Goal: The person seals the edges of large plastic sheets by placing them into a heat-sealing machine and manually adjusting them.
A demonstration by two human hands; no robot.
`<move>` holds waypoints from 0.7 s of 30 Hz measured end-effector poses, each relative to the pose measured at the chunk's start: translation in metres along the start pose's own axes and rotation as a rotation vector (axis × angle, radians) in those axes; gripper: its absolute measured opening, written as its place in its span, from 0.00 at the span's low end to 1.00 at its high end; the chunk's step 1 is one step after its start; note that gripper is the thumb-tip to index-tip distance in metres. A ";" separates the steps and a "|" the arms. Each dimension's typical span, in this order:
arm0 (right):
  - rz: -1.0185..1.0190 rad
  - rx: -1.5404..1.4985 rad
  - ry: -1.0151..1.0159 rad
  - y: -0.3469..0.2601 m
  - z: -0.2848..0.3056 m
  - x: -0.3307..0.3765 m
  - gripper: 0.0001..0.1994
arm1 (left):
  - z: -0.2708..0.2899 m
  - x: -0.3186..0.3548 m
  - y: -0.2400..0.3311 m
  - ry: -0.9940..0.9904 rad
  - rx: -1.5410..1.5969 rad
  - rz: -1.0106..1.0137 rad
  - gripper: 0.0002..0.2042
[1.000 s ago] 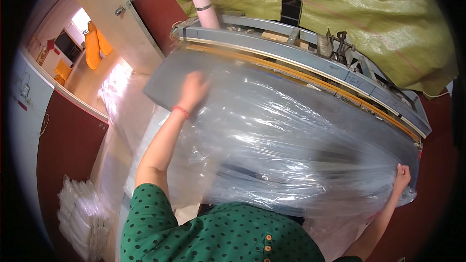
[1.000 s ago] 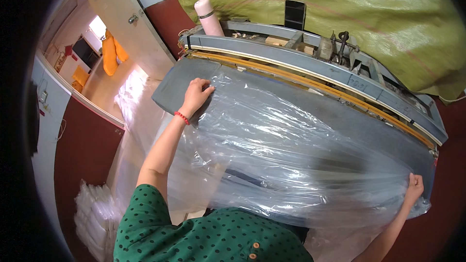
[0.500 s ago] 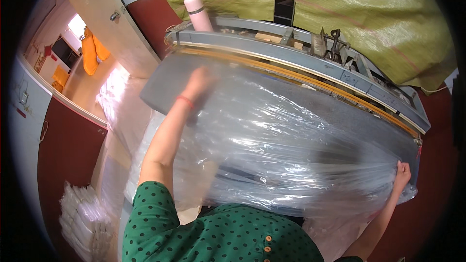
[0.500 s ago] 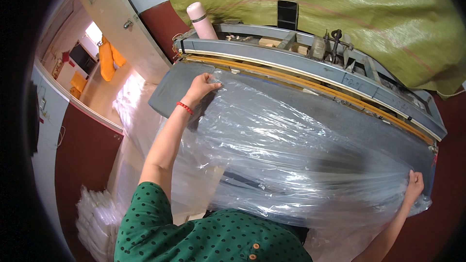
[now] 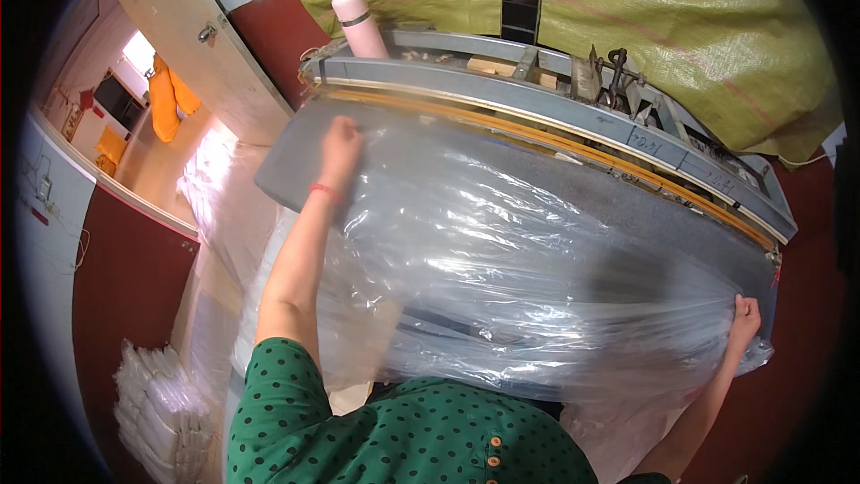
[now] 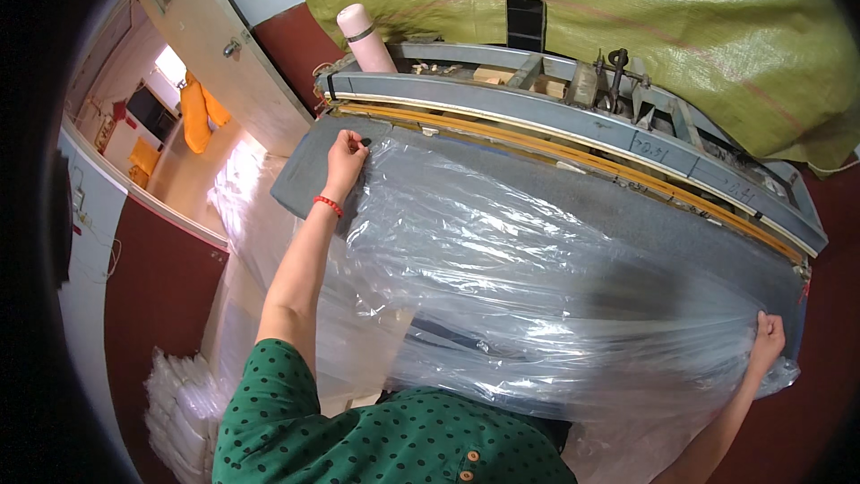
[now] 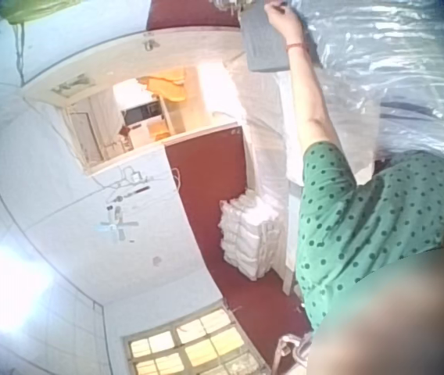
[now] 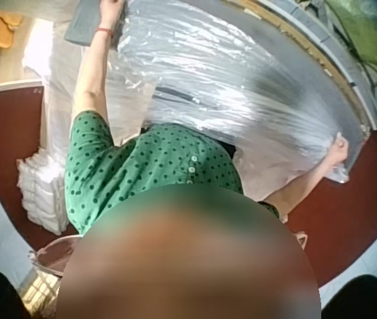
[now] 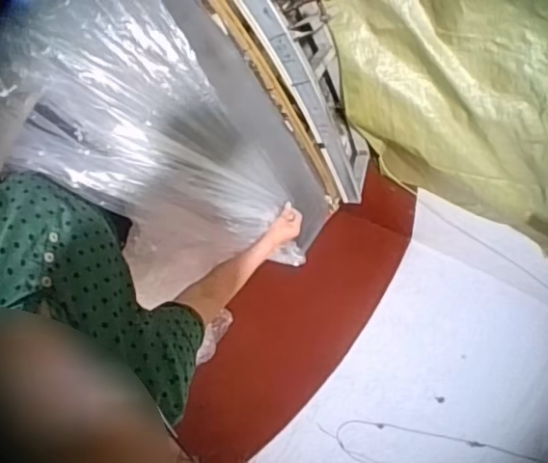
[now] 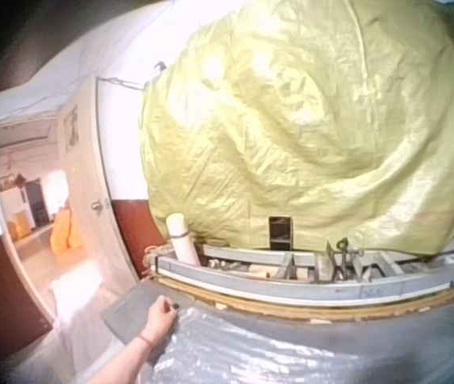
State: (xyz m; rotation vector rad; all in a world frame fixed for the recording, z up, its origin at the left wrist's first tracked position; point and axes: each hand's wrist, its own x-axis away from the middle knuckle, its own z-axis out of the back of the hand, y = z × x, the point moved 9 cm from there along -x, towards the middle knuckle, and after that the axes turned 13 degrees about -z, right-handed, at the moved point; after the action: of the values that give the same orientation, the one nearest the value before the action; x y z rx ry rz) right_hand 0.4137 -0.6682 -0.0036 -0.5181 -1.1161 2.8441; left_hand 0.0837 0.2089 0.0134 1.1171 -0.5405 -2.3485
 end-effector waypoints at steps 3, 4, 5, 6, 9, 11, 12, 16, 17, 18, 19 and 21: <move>0.002 0.002 0.001 0.001 0.000 -0.001 0.14 | 0.010 0.002 0.033 -0.011 -0.204 -0.213 0.09; -0.004 0.019 0.012 0.002 0.000 -0.002 0.14 | 0.014 0.004 0.051 0.010 -0.272 -0.318 0.10; 0.006 0.001 0.005 0.002 0.000 -0.002 0.14 | 0.011 0.007 0.068 -0.034 -0.258 -0.402 0.10; 0.009 -0.002 0.006 0.003 0.000 -0.002 0.14 | 0.009 0.012 0.086 -0.051 -0.248 -0.504 0.11; 0.019 0.008 0.015 0.004 0.000 -0.003 0.13 | -0.014 0.038 0.119 -0.312 -0.290 -0.678 0.16; 0.003 0.006 0.035 0.009 0.003 -0.002 0.13 | -0.034 0.054 0.110 -0.560 -0.188 -0.508 0.20; -0.008 0.000 0.048 0.011 0.005 -0.003 0.13 | -0.036 0.059 0.108 -0.618 -0.220 -0.479 0.23; -0.101 -0.094 0.064 0.031 0.019 -0.006 0.13 | -0.029 0.072 0.125 -0.562 -0.141 -0.542 0.24; -0.103 -0.113 0.063 0.037 0.025 -0.003 0.13 | -0.032 0.076 0.129 -0.609 -0.164 -0.566 0.24; -0.106 -0.118 0.080 0.044 0.034 0.001 0.13 | -0.033 0.083 0.134 -0.633 -0.175 -0.580 0.25; -0.110 -0.122 0.098 0.052 0.042 0.005 0.12 | -0.035 0.089 0.140 -0.660 -0.183 -0.603 0.25; -0.122 -0.148 0.142 0.069 0.062 0.013 0.13 | -0.037 0.095 0.148 -0.674 -0.163 -0.604 0.26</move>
State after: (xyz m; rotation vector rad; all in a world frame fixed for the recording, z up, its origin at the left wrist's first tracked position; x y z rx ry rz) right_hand 0.3869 -0.7571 -0.0112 -0.6260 -1.2903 2.5906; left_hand 0.0977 0.0300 0.0130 0.4119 -0.2255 -3.2419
